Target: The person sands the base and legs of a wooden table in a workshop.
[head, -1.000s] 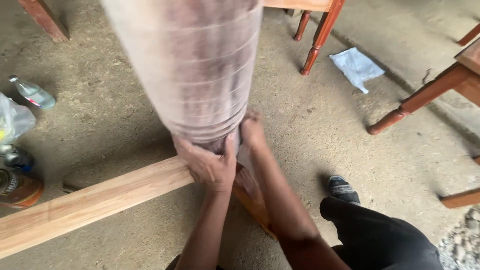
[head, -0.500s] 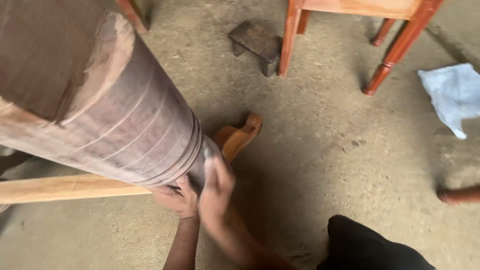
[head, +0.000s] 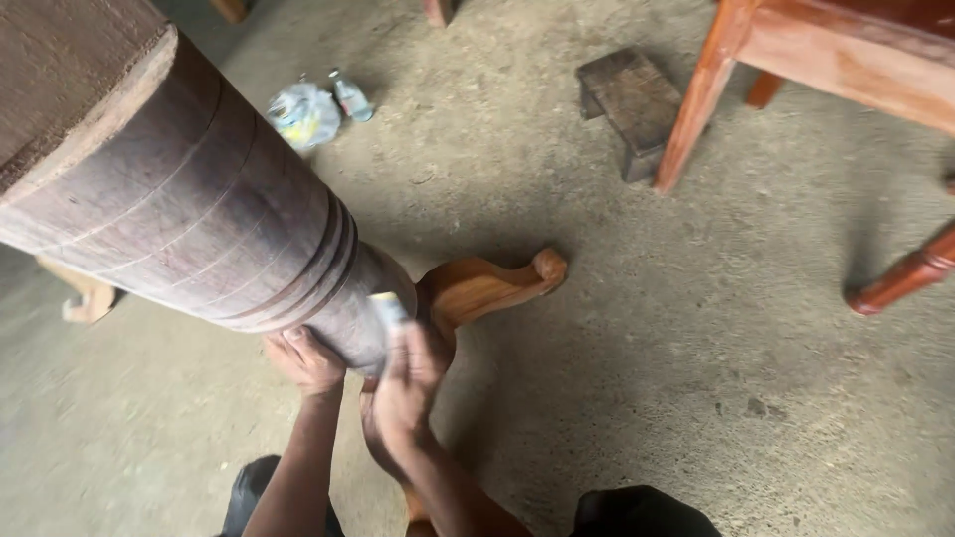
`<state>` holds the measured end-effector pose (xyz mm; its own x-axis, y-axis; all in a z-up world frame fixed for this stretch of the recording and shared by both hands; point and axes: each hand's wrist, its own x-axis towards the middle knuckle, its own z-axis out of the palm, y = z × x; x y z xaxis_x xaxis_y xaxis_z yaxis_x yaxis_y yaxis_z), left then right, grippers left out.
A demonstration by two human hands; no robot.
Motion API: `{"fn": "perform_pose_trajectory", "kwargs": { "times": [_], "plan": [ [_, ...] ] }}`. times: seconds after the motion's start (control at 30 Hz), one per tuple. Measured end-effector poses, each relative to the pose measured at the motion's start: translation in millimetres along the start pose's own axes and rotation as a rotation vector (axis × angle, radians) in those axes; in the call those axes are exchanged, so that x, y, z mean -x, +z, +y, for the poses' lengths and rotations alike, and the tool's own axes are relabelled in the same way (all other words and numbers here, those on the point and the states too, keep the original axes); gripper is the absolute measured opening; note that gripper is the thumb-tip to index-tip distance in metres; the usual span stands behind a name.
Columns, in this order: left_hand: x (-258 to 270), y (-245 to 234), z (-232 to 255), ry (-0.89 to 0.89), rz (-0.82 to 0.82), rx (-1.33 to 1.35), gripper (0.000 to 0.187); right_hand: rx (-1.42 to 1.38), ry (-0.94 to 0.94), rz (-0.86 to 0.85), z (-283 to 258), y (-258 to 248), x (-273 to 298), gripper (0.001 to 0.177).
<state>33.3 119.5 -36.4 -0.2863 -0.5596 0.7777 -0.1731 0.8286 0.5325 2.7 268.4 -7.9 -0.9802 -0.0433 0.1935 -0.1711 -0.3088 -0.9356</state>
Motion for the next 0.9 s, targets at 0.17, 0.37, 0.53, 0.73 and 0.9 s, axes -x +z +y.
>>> {"fn": "perform_pose_trajectory", "kwargs": {
  "times": [0.17, 0.37, 0.53, 0.73, 0.9],
  "plan": [
    [1, -1, 12, 0.003, -0.006, 0.018, 0.083, 0.092, -0.641, 0.172, -72, -8, -64, 0.029],
    [7, -3, 0, -0.051, 0.007, 0.110, 0.086, 0.285, -0.053, -0.451, -11, 15, -77, 0.031],
    [4, 0, -9, -0.057, -0.040, 0.141, 0.086, 0.063, -0.740, 0.018, 46, 53, -46, 0.027],
    [-1, -7, 16, -0.064, -0.105, 0.333, 0.084, 0.192, -0.767, -0.087, 36, 23, -30, 0.031],
    [31, 0, -39, -0.132, -0.040, 0.260, 0.083, 0.106, -0.651, -0.071, 11, 36, -45, 0.034]
  ]
}}
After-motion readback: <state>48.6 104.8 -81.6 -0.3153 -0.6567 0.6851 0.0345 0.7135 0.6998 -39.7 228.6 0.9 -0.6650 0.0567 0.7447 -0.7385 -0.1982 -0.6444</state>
